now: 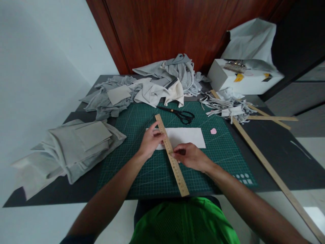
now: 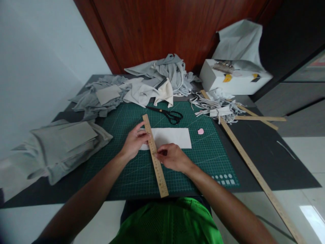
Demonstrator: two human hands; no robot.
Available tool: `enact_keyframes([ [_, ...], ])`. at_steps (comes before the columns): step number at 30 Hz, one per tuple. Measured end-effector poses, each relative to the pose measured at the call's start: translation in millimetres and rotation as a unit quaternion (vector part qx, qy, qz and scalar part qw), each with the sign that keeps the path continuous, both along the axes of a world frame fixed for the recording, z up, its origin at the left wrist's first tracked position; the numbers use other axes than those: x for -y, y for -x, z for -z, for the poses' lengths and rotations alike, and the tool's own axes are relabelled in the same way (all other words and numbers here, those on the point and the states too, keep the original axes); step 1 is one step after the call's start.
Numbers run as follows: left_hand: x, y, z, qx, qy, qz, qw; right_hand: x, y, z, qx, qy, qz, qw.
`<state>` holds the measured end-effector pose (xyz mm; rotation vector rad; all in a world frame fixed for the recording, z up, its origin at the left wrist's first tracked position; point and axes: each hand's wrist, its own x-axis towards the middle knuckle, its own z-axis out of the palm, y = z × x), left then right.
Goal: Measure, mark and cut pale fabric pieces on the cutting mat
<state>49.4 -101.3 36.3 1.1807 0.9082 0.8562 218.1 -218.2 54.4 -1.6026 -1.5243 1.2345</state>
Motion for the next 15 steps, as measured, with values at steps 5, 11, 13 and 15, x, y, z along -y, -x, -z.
enact_keyframes([
  [5,2.9,2.0,-1.8,-0.031,0.017,0.079,0.996,-11.6,-42.5,18.8,0.233,-0.256,0.011,0.938],
  [11,12.6,0.5,5.6,-0.082,-0.002,0.193,0.978,-29.2,-71.7,42.2,0.382,-0.263,0.008,0.886],
  [13,13.7,1.1,9.9,-0.132,-0.035,0.212,0.968,-30.6,-70.2,44.2,0.397,-0.252,0.009,0.882],
  [15,13.1,2.4,12.3,-0.186,-0.085,0.220,0.954,-29.9,-68.0,45.1,0.400,-0.254,0.015,0.881],
])
